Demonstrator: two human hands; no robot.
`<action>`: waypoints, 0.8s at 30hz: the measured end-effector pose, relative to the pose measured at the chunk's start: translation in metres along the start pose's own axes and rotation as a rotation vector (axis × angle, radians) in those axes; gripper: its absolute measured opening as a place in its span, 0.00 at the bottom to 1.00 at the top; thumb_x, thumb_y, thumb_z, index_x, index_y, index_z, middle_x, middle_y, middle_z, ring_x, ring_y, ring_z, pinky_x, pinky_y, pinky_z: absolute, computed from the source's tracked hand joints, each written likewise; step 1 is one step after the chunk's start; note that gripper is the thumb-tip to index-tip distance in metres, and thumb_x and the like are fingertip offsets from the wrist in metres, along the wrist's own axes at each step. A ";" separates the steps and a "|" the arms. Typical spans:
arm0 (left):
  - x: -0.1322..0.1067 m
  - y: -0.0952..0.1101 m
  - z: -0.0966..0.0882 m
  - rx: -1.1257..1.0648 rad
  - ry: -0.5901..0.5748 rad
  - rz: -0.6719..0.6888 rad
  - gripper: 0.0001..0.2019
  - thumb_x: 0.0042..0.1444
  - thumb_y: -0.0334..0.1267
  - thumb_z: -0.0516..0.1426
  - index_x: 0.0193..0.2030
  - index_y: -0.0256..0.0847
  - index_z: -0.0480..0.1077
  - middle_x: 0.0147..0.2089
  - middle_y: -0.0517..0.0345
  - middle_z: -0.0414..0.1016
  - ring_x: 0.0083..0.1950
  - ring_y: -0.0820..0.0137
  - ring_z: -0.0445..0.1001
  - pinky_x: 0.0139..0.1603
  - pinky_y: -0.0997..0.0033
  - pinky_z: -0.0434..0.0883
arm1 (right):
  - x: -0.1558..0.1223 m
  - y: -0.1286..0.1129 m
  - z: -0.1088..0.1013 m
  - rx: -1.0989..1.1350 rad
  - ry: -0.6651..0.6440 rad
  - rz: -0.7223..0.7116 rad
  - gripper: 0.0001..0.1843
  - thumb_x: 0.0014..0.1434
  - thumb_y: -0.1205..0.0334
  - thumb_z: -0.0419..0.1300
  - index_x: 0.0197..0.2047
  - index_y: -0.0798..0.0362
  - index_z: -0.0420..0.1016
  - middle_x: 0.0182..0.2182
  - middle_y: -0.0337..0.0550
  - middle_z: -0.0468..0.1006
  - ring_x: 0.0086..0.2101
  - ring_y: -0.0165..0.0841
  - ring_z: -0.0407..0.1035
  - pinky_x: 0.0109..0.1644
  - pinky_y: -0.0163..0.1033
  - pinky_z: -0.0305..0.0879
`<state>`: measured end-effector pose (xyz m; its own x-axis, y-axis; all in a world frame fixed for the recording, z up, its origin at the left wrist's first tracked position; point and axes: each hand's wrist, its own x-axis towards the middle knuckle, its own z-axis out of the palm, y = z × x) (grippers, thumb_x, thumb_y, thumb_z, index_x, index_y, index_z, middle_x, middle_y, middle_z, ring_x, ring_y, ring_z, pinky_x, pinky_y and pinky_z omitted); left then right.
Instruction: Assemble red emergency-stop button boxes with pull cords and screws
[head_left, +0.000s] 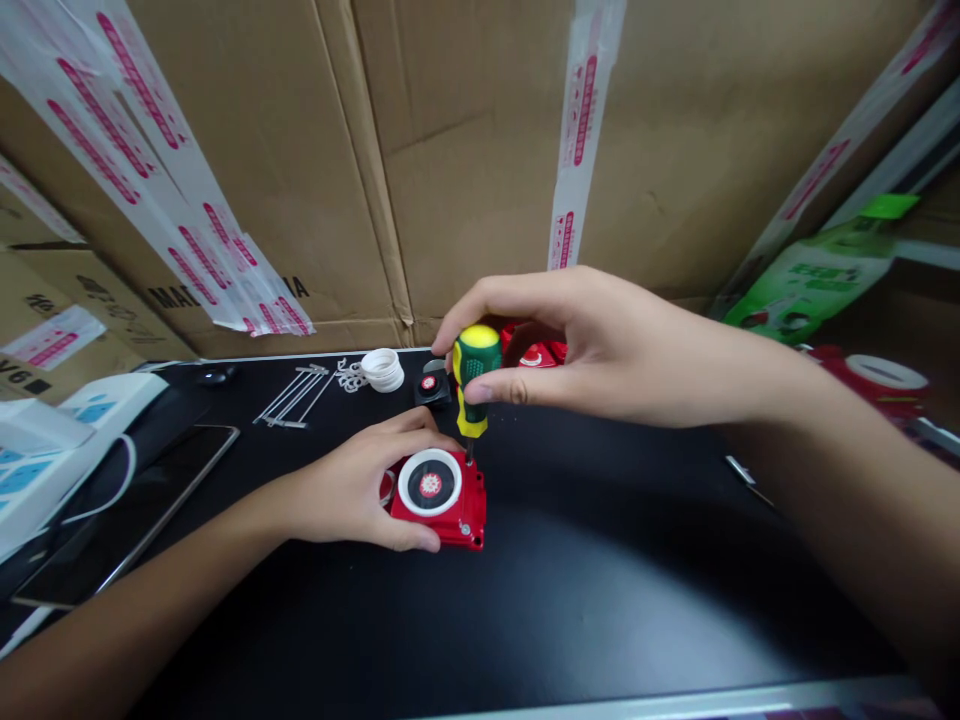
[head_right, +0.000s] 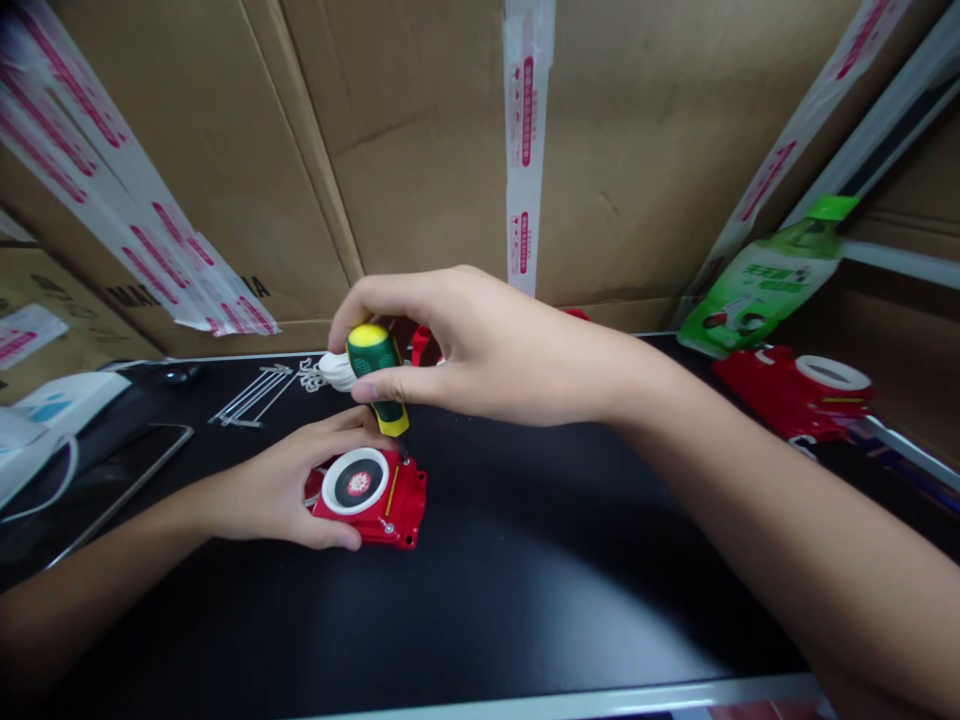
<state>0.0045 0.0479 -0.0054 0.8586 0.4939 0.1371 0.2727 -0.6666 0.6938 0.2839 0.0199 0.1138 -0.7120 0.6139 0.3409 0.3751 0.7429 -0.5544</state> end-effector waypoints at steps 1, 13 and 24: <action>-0.001 0.000 0.000 -0.001 0.000 -0.003 0.33 0.52 0.51 0.75 0.62 0.48 0.74 0.56 0.52 0.71 0.57 0.57 0.75 0.62 0.57 0.74 | 0.000 -0.001 0.001 -0.070 0.020 0.001 0.14 0.70 0.56 0.66 0.55 0.53 0.79 0.46 0.43 0.85 0.43 0.36 0.77 0.44 0.39 0.70; -0.002 0.001 -0.001 -0.014 -0.035 -0.051 0.33 0.52 0.52 0.75 0.63 0.50 0.75 0.55 0.52 0.69 0.56 0.57 0.75 0.62 0.55 0.75 | 0.001 -0.006 0.013 -0.495 0.200 0.117 0.30 0.68 0.33 0.60 0.30 0.51 0.72 0.19 0.37 0.64 0.22 0.31 0.58 0.32 0.41 0.53; 0.000 -0.001 -0.001 -0.004 -0.018 -0.009 0.33 0.53 0.54 0.74 0.63 0.47 0.76 0.54 0.50 0.71 0.55 0.56 0.75 0.61 0.55 0.76 | 0.003 -0.007 0.009 -0.554 0.134 0.082 0.27 0.74 0.40 0.56 0.31 0.51 0.72 0.23 0.40 0.67 0.24 0.32 0.58 0.32 0.42 0.48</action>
<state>0.0039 0.0490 -0.0060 0.8640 0.4894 0.1183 0.2785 -0.6604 0.6974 0.2733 0.0141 0.1118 -0.5999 0.6768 0.4267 0.7063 0.6985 -0.1149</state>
